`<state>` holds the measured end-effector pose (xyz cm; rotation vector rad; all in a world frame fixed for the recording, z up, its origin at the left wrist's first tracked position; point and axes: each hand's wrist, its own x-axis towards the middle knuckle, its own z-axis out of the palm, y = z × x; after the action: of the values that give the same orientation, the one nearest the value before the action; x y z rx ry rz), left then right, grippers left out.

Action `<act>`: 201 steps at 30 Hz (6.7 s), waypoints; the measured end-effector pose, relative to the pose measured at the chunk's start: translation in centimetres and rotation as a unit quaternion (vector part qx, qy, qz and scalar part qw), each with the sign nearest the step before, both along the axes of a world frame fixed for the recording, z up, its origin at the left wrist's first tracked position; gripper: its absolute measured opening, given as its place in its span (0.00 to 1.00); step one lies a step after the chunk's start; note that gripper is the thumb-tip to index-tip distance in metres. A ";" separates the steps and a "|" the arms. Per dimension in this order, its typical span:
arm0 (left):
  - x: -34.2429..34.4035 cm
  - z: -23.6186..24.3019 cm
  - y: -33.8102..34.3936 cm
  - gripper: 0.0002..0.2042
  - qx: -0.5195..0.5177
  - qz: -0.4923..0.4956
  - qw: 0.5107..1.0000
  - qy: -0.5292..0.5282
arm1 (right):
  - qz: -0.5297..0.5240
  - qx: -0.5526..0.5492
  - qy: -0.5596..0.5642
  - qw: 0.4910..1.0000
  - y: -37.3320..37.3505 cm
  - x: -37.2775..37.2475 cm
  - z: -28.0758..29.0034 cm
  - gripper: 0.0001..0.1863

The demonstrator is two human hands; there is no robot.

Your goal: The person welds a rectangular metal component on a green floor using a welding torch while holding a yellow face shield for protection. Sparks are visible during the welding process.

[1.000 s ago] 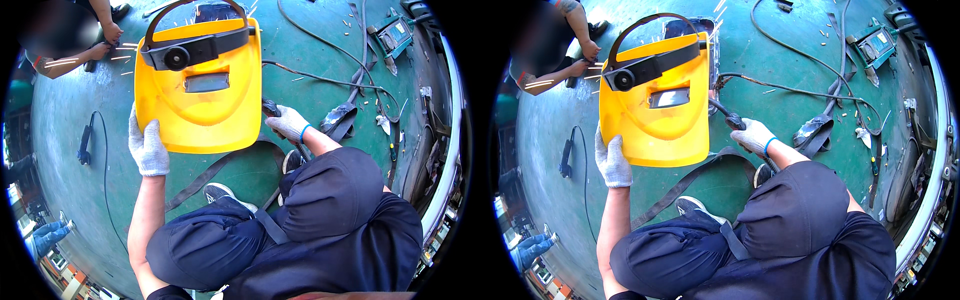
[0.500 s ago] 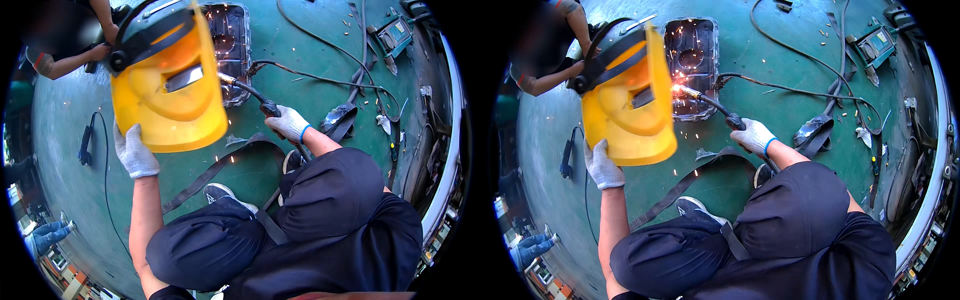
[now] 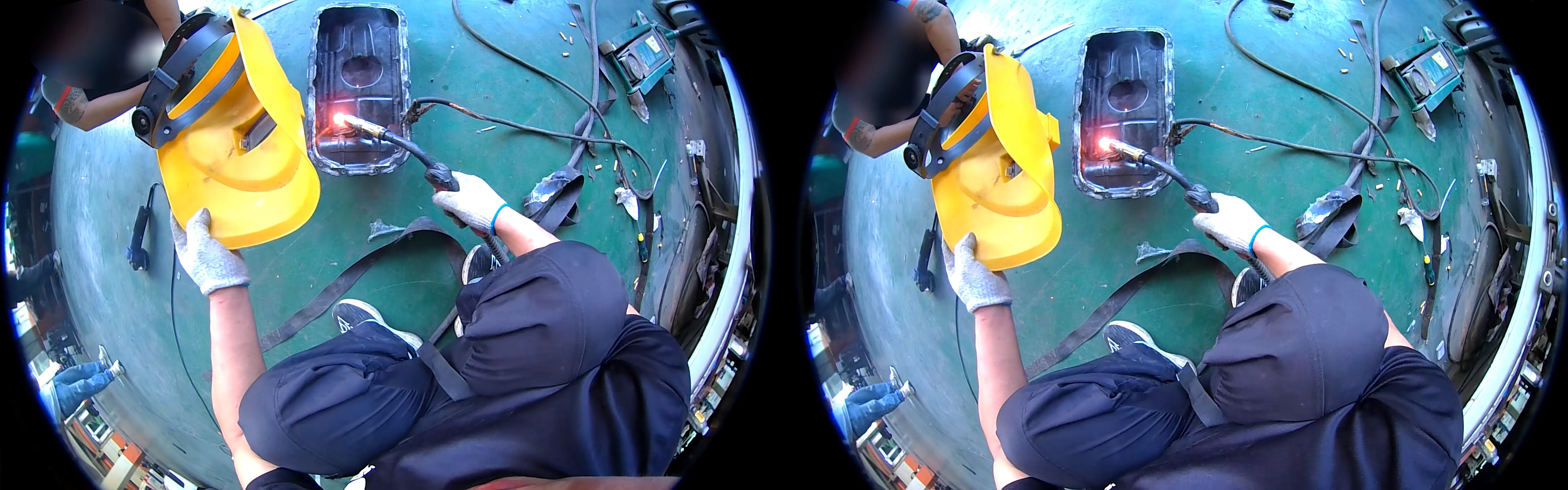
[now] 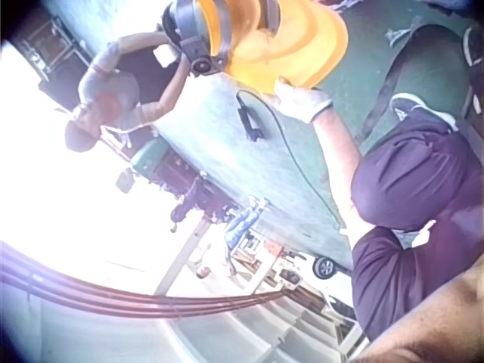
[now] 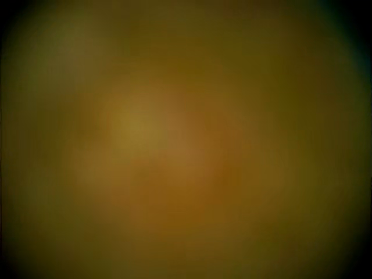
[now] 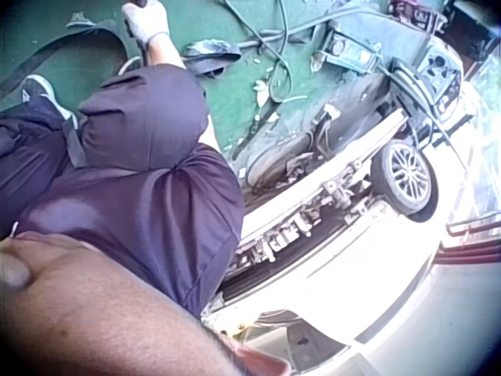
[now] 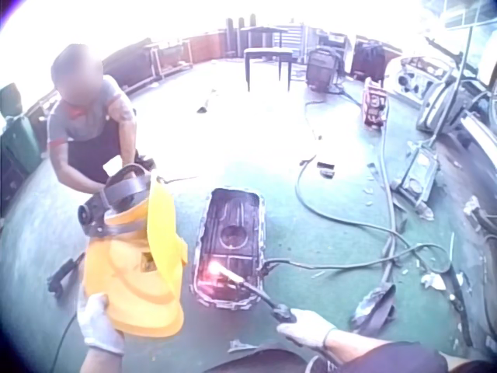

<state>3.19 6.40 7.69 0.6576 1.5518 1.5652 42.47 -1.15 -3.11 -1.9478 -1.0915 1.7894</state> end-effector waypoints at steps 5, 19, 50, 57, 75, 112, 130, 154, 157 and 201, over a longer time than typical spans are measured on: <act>0.0 -0.5 -0.2 0.26 0.015 -0.032 0.999 0.025 | -0.005 -0.003 -0.007 1.000 0.0 -0.2 -0.1 0.15; 3.0 -1.5 -1.6 0.27 0.075 -0.222 0.968 0.086 | -0.030 -0.048 -0.001 0.998 0.2 -0.5 -0.1 0.17; 0.6 -1.8 -0.4 0.27 0.034 -0.072 0.996 0.045 | -0.012 -0.020 -0.011 1.000 0.0 -0.2 0.3 0.16; 3.3 -1.9 -1.3 0.27 0.081 -0.203 0.972 0.092 | -0.028 -0.032 -0.005 0.999 0.1 -0.4 0.1 0.15; 0.6 0.0 0.4 0.26 0.040 -0.011 0.998 0.040 | -0.022 -0.024 0.000 0.999 0.1 -0.1 0.1 0.14; 2.7 -1.6 -0.8 0.27 0.057 -0.164 0.982 0.073 | -0.048 -0.026 0.032 0.998 -0.3 0.1 -0.5 0.13; 0.5 0.0 0.2 0.27 0.008 -0.019 1.000 0.010 | -0.014 -0.026 -0.007 1.000 -0.1 0.0 0.4 0.16; 2.9 -1.9 -1.2 0.27 0.070 -0.213 0.971 0.088 | -0.042 -0.024 -0.003 0.999 -0.6 -0.5 -0.6 0.16; 2.6 -1.8 -1.3 0.28 0.062 -0.201 0.974 0.081 | -0.054 -0.032 0.010 0.998 -0.5 -0.6 -0.4 0.15; 3.2 -1.7 -1.0 0.27 0.067 -0.194 0.975 0.085 | -0.026 -0.025 -0.008 0.999 -0.6 -0.6 -0.4 0.16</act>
<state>6.44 5.40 5.95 1.1240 1.3439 1.3499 41.88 -1.78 -3.51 -2.0034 -0.9994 1.7940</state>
